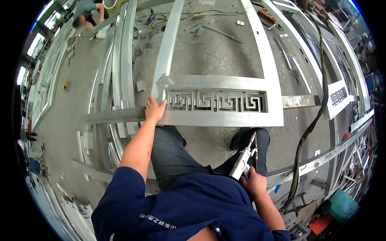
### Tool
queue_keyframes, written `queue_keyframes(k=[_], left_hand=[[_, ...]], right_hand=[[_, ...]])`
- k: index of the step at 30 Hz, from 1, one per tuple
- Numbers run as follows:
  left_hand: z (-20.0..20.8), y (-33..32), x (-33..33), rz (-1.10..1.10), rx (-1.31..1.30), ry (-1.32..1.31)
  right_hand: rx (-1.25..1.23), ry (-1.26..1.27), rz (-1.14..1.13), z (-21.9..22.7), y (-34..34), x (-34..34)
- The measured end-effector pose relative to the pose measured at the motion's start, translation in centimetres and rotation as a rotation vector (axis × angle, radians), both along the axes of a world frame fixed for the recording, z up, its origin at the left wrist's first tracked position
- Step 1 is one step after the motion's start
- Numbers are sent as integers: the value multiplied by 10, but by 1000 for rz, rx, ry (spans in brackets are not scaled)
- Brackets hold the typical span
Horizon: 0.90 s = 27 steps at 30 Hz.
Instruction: The person welds a decorative metal frame with a Greek key pattern using a handheld welding torch. They repeatedly position the torch, weld along the pattern, and adjust the frame on the floor.
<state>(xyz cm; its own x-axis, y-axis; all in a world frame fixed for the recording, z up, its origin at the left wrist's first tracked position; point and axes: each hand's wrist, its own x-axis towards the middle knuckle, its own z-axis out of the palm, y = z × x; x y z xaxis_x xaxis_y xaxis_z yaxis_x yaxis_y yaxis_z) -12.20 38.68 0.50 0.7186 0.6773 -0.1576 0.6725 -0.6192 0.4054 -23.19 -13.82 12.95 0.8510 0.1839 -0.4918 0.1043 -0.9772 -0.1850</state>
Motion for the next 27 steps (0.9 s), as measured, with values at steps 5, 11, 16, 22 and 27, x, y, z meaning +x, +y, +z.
queue_keyframes(k=[5,11,16,22,27], left_hand=[[-8,-17,-69,-97,145,69],[4,-50,-84,94,112,-91],[9,-58,-92,24,174,-21],[3,-54,-95,12,177,-50],[7,-57,-99,14,197,-27]], right_hand=[[75,-5,35,4,1,13],[114,-74,48,3,-13,11],[160,-139,60,-1,-13,9],[160,-121,59,-1,-11,9],[153,-96,64,2,-9,9]])
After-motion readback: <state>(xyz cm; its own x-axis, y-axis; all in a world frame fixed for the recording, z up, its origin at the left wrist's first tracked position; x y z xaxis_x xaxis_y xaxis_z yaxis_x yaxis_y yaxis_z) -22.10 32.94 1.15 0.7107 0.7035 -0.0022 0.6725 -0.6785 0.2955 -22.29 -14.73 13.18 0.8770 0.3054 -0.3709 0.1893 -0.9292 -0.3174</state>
